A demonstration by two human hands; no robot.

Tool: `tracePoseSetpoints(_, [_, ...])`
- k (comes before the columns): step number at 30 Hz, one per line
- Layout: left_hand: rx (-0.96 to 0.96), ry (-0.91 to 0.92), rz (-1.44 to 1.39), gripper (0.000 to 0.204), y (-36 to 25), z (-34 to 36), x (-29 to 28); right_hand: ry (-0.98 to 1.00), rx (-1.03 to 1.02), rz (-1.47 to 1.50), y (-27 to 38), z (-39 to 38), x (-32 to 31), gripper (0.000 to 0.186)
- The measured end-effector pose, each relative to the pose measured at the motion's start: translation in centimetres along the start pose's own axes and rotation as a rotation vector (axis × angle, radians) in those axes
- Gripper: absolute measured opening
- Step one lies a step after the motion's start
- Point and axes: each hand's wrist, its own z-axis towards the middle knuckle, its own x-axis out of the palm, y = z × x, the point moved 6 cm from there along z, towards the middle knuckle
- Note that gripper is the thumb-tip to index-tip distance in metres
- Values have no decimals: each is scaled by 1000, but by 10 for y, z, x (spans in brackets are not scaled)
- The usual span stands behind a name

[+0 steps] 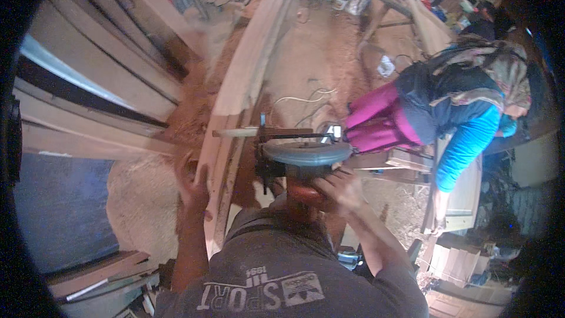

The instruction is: The person measures and marks a wooden plank with a metal ruler, then uses a circular saw to cut the plank. After cutting, the person stacks the cut piece with other planks and continues to measure and cut additional pieces.

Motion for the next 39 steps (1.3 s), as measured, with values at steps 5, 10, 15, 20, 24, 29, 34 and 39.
tracePoseSetpoints(5, [438,324,466,70,-63,50,11,-36,-152,118,31,9,-8,36])
tracePoseSetpoints(10, [273,738,580,56,-38,50,9,-59,-324,143,51,19,-14,36])
tracePoseSetpoints(15, [140,644,521,41,-19,42,-12,-77,-396,110,64,24,-17,38])
tracePoseSetpoints(20, [172,505,544,37,-15,31,-29,-117,-454,64,79,31,-15,23])
tracePoseSetpoints(24, [187,454,563,42,-13,26,-41,-198,-516,19,82,31,-10,21])
tracePoseSetpoints(29, [124,489,645,47,-3,23,-50,-188,-528,40,91,35,-7,22])
tracePoseSetpoints(34, [67,446,658,45,6,16,-53,-240,-543,33,94,35,-5,22])
tracePoseSetpoints(39, [49,392,666,45,9,9,-58,-219,-511,50,98,34,-10,22])
